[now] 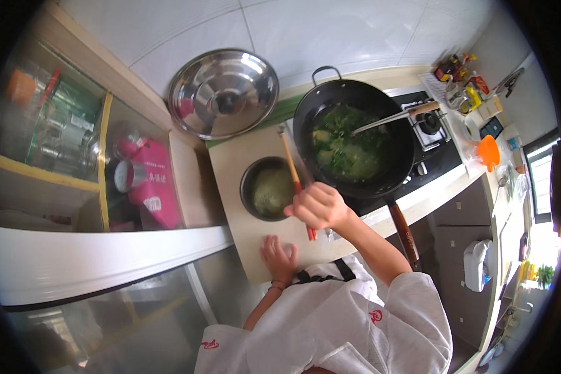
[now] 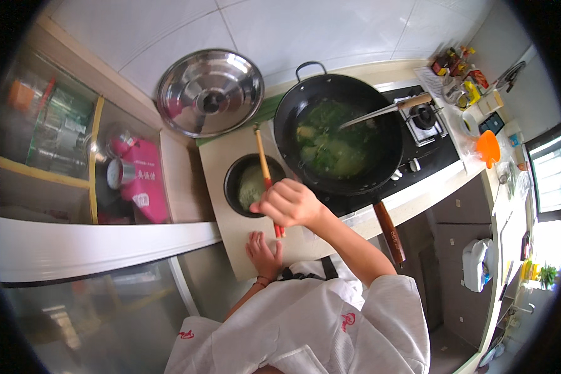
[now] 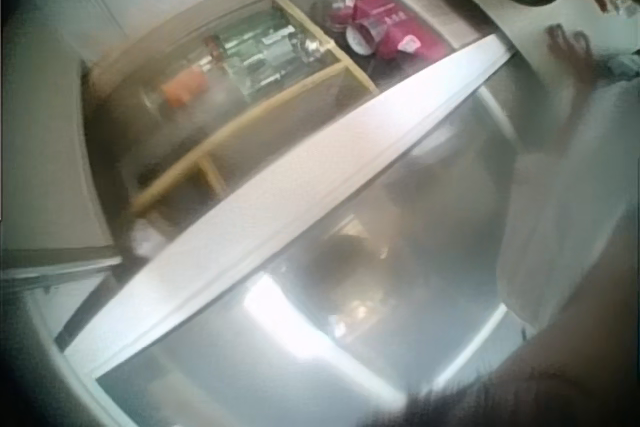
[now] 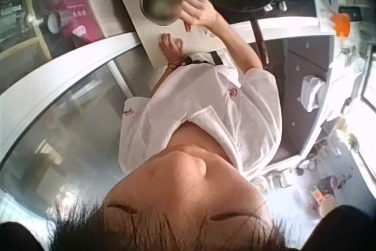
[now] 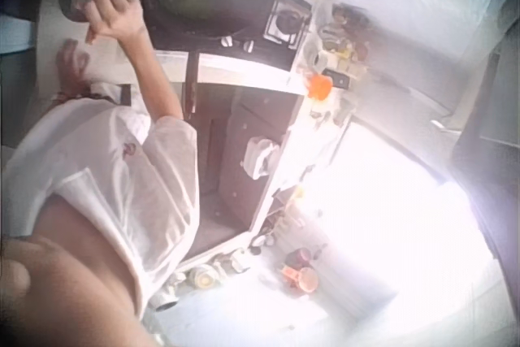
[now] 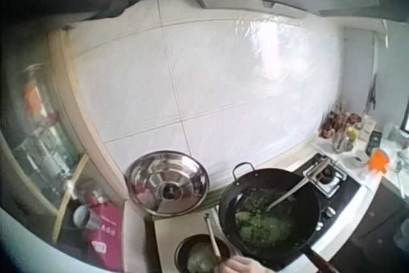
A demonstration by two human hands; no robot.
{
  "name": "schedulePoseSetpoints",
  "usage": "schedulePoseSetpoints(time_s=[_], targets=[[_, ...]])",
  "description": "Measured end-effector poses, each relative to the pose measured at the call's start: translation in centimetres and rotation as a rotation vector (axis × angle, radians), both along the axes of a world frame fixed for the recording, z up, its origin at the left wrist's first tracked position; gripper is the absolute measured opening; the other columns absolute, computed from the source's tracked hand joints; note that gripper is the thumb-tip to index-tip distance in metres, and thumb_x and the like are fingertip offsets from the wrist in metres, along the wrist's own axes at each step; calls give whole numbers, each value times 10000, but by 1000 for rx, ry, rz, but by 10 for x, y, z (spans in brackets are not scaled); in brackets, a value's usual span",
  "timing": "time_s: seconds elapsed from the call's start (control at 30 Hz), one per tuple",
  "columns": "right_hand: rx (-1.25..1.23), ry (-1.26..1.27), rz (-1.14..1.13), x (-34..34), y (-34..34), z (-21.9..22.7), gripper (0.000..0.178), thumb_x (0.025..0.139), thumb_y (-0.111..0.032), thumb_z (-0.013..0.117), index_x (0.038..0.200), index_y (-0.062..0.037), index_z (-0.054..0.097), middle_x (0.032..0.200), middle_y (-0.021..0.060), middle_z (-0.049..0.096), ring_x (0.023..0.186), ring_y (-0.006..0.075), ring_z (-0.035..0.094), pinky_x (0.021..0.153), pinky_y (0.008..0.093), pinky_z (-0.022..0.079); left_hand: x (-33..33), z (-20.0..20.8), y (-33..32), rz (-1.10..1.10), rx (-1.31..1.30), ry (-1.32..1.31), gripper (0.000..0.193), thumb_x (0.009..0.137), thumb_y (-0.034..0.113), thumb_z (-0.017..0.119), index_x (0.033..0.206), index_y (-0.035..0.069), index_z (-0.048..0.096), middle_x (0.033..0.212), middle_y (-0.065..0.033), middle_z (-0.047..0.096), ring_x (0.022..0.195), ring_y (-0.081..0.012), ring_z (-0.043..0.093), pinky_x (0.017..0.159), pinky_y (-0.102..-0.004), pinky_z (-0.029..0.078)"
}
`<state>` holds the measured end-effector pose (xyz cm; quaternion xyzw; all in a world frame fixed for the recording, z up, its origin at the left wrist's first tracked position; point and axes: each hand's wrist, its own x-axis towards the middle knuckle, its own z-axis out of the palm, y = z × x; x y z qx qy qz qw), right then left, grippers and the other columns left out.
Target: The person cooks noodles and vegetables in a wok on a gas stove. They use a ladle to stir the boiling contents and then use chopsticks to transfer the cooked noodles and vegetables into a bowl.
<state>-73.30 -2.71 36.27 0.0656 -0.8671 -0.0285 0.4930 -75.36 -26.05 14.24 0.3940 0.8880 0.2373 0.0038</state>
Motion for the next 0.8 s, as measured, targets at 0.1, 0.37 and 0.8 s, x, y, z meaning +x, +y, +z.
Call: schedulePoseSetpoints(time_s=[0.1,0.37,0.8], targets=[[91,3,157,1,0,27,284,815,-186,740,678,-33,543,644,13,475,522,131,494,449,248,407,1,0,-3,17,8,9,587,868,390,609,1292,12,463,1348,-181,448,1331,-361,371,1062,-601,258],[-511,-289,31,13,-44,-27,187,752,-139,778,696,-84,609,670,33,571,489,183,562,417,287,453,-1,2,1,18,12,-12,592,866,390,606,1296,6,469,1351,-192,455,1330,-352,379,1070,-581,261],[-510,-438,19,-3,-35,-79,191,763,-159,770,706,-87,602,690,33,579,611,206,597,501,313,483,-4,0,-1,27,12,-4,591,857,382,615,1297,16,468,1355,-197,452,1330,-359,376,1061,-588,271]])
